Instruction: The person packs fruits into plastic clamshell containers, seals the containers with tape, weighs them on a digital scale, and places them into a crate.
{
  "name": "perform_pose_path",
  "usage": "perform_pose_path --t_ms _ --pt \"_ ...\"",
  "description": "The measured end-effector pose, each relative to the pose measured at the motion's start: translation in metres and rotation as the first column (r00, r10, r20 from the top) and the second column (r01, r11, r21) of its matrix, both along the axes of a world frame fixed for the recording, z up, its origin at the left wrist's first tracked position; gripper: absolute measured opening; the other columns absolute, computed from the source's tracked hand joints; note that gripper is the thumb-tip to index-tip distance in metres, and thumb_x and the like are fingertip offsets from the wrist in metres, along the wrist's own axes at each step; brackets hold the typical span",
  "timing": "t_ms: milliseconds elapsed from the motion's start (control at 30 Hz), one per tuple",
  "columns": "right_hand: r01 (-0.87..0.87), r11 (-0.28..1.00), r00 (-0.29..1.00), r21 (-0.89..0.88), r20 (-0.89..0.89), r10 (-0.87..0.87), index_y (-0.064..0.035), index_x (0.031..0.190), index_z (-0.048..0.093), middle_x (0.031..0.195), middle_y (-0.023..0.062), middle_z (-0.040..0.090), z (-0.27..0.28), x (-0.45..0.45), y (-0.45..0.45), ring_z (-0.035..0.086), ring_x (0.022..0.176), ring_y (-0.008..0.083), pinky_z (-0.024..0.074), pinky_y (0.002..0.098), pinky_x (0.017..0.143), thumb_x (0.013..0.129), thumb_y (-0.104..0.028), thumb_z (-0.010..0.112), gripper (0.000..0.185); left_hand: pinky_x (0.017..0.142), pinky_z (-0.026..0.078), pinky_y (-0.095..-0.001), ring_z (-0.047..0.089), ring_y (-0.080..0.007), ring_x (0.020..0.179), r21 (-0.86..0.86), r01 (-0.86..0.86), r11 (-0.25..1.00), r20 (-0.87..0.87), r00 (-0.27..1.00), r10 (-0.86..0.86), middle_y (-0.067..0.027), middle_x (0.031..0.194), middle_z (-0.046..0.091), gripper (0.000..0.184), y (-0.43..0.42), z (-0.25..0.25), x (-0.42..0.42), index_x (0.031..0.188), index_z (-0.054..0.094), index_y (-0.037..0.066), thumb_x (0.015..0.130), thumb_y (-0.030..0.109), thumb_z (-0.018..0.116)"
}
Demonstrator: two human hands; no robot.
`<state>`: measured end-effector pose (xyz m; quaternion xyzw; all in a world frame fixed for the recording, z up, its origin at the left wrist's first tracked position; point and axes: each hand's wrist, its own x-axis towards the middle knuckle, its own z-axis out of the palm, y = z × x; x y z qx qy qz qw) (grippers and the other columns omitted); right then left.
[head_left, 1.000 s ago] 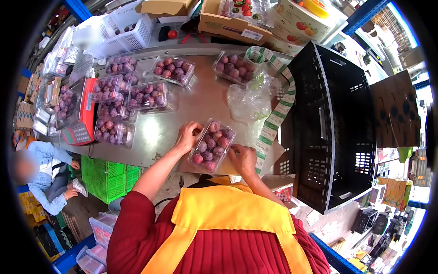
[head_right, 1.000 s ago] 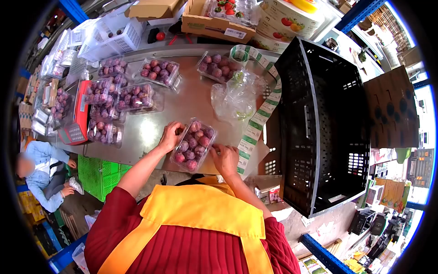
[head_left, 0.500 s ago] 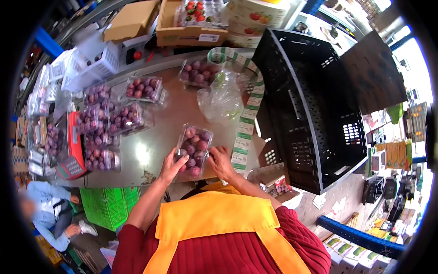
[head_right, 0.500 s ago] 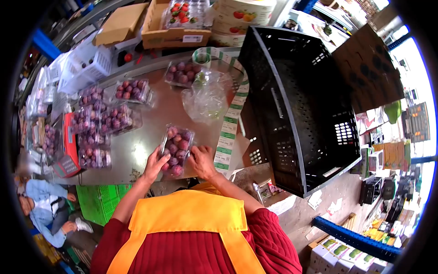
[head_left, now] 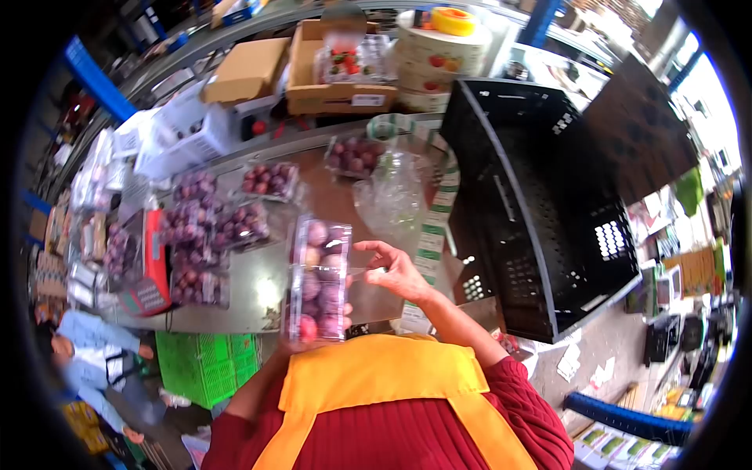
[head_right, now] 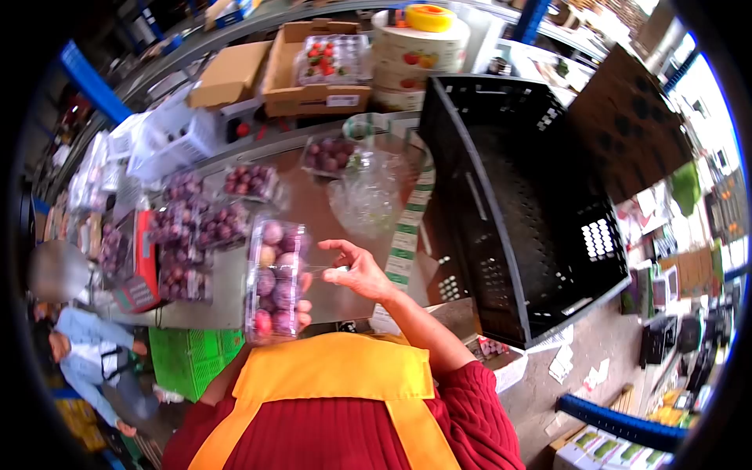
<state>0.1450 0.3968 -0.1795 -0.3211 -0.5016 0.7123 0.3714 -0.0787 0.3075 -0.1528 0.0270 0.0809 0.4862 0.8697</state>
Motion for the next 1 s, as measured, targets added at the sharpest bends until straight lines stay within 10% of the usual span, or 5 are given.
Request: perform_pose_path --t_ms 233,500,633,833,1000 --pt "-0.303 0.952 0.882 -0.042 -0.392 0.263 -0.0003 0.109 0.067 0.096 -0.0001 0.069 0.012 -0.029 0.005 0.062 0.086 0.0084 0.0497 0.0243 0.078 0.072 -0.030 0.087 0.051 0.076 0.056 -0.0403 0.064 -0.0268 0.089 0.045 0.260 0.965 -0.259 0.936 -0.240 -0.0140 0.108 0.062 0.061 -0.001 -0.016 0.001 0.134 0.044 0.001 0.091 0.040 0.062" --pt "-0.145 0.977 0.944 -0.160 0.274 0.185 0.0039 0.103 0.070 0.091 0.0066 0.071 0.059 -0.002 -0.006 0.063 0.085 0.0124 0.0494 0.0297 0.080 0.067 -0.043 0.089 0.062 0.102 0.045 -0.0413 0.054 -0.0234 0.119 0.258 -0.122 0.958 -0.562 0.788 0.252 -0.0123 0.131 0.053 0.079 -0.019 0.057 -0.019 0.142 0.032 0.000 0.092 0.054 0.059" --pt "-0.079 0.990 0.866 0.116 0.500 0.011 0.0084 0.107 0.068 0.092 0.0159 0.071 0.070 -0.012 -0.013 0.066 0.086 0.0195 0.0515 0.0352 0.081 0.065 -0.059 0.084 0.081 0.104 0.041 -0.0360 0.050 -0.0182 0.122 0.277 0.140 0.951 -0.918 0.330 0.219 -0.0108 0.128 0.052 0.080 -0.001 0.060 -0.026 0.140 0.034 0.000 0.085 0.047 0.070" --pt "0.044 0.997 0.921 0.066 0.383 -0.066 0.0038 0.101 0.067 0.084 0.0136 0.070 0.086 0.020 -0.012 0.065 0.077 0.0138 0.0513 0.0303 0.068 0.080 -0.054 0.075 0.062 0.093 0.054 -0.0412 0.064 -0.0248 0.107 -0.091 0.122 0.988 -0.547 0.823 -0.152 -0.0136 0.119 0.063 0.073 0.000 0.046 -0.009 0.138 0.042 0.004 0.087 0.052 0.061" --pt "-0.185 0.981 0.958 0.065 0.235 0.165 -0.0052 0.097 0.072 0.081 0.0021 0.069 0.084 0.043 -0.011 0.061 0.075 0.0109 0.0486 0.0270 0.066 0.090 -0.035 0.071 0.030 0.096 0.052 -0.0423 0.063 -0.0254 0.108 -0.058 0.197 0.979 -0.612 0.767 -0.191 -0.0141 0.120 0.061 0.073 0.006 0.050 -0.002 0.139 0.042 0.003 0.086 0.049 0.063"
